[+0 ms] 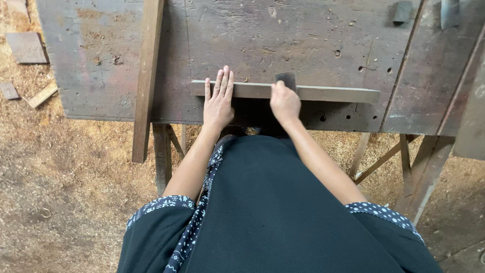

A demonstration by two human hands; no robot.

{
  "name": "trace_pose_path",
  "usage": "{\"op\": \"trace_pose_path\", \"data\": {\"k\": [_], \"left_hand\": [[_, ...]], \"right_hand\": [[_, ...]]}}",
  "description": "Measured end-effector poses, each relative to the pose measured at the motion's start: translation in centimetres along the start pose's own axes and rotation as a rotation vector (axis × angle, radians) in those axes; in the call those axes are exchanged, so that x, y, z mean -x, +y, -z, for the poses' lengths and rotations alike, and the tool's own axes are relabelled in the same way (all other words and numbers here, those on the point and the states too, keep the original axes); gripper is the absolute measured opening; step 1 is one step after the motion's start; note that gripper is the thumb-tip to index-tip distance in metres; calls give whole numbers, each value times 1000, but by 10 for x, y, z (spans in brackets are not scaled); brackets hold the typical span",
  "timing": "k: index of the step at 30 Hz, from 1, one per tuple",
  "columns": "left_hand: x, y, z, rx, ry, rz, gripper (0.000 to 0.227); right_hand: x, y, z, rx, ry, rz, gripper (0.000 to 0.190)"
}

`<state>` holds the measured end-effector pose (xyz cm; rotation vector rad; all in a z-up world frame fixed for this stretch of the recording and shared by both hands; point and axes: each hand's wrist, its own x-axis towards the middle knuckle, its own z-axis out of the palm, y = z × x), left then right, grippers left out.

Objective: The person sands the surface and edges of a wooden block on a workbench using a piece of sandpaper.

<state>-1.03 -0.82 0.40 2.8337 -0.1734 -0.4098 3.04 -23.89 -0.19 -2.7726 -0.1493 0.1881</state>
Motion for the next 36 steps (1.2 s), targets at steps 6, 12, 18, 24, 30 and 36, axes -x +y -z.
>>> {"op": "trace_pose_path", "data": {"k": [6,12,18,24,30,36], "left_hand": [[-6,7,-17,-53,226,-87,101],[-8,10,-3,87,2,-34,107],[-10,10,-3,60,96,-55,109],[-11,11,7,123,11,-41,113],[-10,13,8,63,37,-37,115],[-9,13,11,82,38,-53,116]], "right_hand": [[1,-34,-18,-160,-36,146,28],[1,21,18,-102,-24,-125,31],[14,3,3,-189,-62,122,30],[7,66,39,-199,14,-107,26],[13,30,11,-184,0,153,29],[5,65,51,-194,-42,-189,32]]}}
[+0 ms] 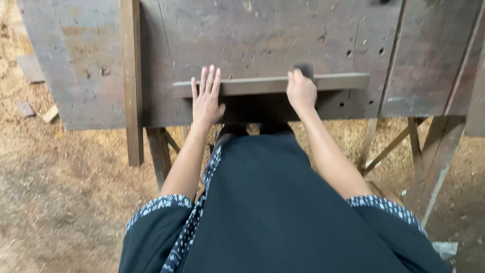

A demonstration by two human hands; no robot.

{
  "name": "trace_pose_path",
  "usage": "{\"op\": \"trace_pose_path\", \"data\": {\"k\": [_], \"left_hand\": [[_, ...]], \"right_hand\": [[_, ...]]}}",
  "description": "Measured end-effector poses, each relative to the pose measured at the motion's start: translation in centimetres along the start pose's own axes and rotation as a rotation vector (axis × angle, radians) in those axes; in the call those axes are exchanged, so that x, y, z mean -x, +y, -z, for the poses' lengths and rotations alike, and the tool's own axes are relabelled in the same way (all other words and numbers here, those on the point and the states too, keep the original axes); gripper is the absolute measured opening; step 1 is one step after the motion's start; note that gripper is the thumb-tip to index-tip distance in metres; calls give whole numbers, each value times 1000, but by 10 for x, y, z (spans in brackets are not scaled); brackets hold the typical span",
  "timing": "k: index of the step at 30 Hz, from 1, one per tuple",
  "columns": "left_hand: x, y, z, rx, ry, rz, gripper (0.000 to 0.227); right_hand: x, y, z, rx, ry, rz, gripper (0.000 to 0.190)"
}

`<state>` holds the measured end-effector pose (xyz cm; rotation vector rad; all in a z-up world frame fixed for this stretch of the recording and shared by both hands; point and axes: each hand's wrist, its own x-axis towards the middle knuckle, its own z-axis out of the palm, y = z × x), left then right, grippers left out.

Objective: The person sands the surface and edges of a wooden block on a workbench using a piece of sandpaper.

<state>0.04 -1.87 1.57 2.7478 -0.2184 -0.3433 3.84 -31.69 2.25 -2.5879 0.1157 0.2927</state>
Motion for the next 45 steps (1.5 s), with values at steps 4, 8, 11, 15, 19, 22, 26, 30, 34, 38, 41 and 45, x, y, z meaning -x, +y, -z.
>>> {"op": "trace_pose_path", "data": {"k": [4,8,11,15,19,22,26,30,34,38,41,45], "left_hand": [[-1,-1,11,-4,-32,1,118],[11,-13,18,11,-76,74,123],[18,-27,18,-43,-49,116,127],[26,-32,10,-64,-78,165,132],[27,-35,2,-36,-41,142,133],[27,-39,-1,-32,-41,124,131],[26,-41,-2,-11,-47,111,132],[27,-40,-5,-59,1,106,131],[23,-42,-7,-20,-2,109,129],[27,-44,-13,-39,33,96,127],[28,-43,-15,-48,41,91,128],[26,-45,-16,-34,-23,111,131]], "right_hand": [[10,-44,-46,-5,-2,389,25],[23,-35,-30,96,-56,263,28],[11,-38,-33,56,28,204,28],[13,-89,-76,36,-56,526,24],[18,-104,-74,18,-129,534,24],[14,-127,-90,105,-4,442,26],[8,-135,-95,74,-115,608,27],[-21,-125,-88,128,-115,464,29],[-12,-135,-101,77,-127,528,26],[9,-128,-85,77,-195,602,26],[0,-115,-73,130,-146,453,25],[6,-133,-102,76,-82,533,26]]}}
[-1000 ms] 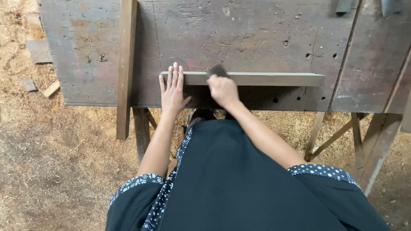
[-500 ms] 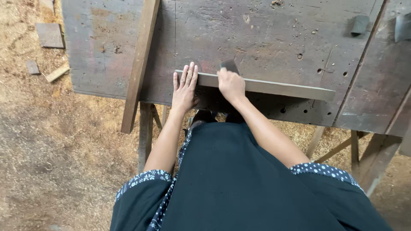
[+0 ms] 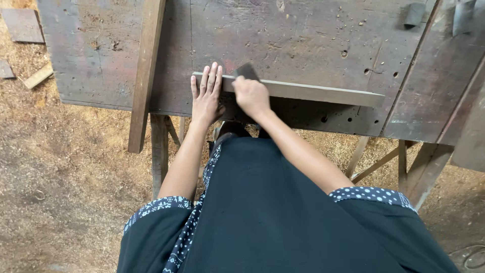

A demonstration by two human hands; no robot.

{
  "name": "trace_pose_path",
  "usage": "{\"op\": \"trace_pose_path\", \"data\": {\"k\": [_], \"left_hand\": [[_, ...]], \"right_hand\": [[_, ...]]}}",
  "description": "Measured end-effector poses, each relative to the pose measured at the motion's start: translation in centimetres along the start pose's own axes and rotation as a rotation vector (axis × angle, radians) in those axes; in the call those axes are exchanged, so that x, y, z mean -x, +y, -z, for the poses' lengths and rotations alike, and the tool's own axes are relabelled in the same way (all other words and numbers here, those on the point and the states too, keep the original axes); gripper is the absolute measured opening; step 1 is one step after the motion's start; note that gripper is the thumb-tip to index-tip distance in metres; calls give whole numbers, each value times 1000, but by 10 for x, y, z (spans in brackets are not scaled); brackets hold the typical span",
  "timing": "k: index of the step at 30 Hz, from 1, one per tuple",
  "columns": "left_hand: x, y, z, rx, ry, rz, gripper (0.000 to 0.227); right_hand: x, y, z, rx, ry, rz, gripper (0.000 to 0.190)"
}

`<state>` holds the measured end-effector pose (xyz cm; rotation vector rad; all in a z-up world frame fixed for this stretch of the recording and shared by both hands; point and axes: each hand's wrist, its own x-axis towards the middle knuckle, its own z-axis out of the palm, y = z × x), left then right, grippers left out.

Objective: The person sands the surface and edges of a wooden block on a workbench using a piece of sandpaper.

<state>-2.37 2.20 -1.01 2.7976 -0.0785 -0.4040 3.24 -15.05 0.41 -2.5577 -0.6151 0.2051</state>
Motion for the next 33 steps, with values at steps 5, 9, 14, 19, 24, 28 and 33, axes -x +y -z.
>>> {"op": "trace_pose_path", "data": {"k": [5,9,14,19,24,28,33], "left_hand": [[3,0,3,-48,34,-15,133],[0,0,0,-37,-18,3,134],[-4,-2,2,-2,20,-5,130],[-1,-1,5,-15,-20,17,128],[1,-1,9,19,1,8,130],[2,0,10,49,-45,29,131],[-2,-1,13,7,-4,-6,132]], "right_hand": [[14,12,20,4,-95,1,27],[2,27,27,10,-15,-141,27],[27,24,29,12,-106,-74,26],[47,93,60,43,129,-282,22],[31,78,30,3,171,-344,27],[62,64,42,-40,-10,-178,27],[39,80,52,32,165,-370,30]]}}
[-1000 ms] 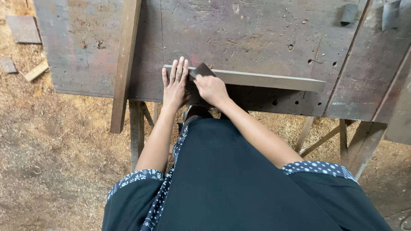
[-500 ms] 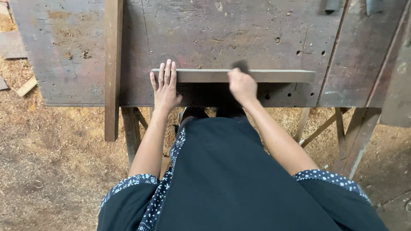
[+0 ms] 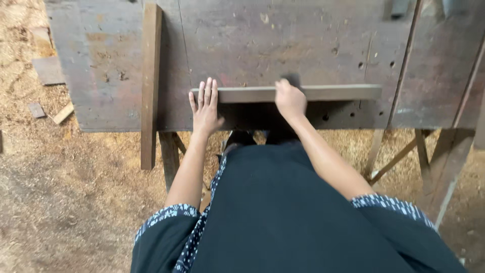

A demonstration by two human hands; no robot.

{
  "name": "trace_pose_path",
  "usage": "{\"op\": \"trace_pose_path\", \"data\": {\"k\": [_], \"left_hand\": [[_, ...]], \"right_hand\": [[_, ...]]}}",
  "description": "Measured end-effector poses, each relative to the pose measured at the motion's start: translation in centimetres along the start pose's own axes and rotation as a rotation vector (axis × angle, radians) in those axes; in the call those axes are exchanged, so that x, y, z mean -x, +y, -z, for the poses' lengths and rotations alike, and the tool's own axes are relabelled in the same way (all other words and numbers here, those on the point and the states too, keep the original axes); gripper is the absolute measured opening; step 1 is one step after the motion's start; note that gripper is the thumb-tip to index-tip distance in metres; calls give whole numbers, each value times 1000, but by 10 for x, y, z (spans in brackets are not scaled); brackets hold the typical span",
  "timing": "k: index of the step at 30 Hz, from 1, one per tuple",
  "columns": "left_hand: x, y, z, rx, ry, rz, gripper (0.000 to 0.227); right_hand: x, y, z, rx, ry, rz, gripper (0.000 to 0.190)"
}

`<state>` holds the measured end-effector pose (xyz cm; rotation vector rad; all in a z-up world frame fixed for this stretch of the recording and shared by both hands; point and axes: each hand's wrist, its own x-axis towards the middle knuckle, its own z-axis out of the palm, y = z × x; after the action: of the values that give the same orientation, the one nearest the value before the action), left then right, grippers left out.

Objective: The person sands the surface and edges of a wooden block on a workbench using a piece of sandpaper.

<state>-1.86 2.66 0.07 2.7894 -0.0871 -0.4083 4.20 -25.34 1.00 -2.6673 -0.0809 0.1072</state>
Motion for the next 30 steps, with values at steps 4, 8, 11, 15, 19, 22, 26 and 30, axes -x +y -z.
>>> {"op": "trace_pose_path", "data": {"k": [4,8,11,15,19,22,26,30], "left_hand": [[-3,0,-1,1,-30,29,136],[-1,1,-3,1,-52,37,136],[-3,0,-6,33,-24,22,133],[3,3,-5,35,-9,29,127],[3,2,-3,78,4,18,124],[-1,4,-3,57,-1,16,125],[0,1,-1,46,-39,32,127],[1,1,0,58,-43,23,128]], "right_hand": [[5,-72,-48,-111,-32,134,28],[17,-99,-57,-41,-156,295,29],[18,-68,-47,-16,-142,205,28],[14,8,2,14,-68,-19,30],[28,35,22,98,-35,-63,32],[36,5,-5,3,-16,118,29],[9,-10,-21,51,-99,110,31],[4,28,7,129,-101,-81,33]]}}
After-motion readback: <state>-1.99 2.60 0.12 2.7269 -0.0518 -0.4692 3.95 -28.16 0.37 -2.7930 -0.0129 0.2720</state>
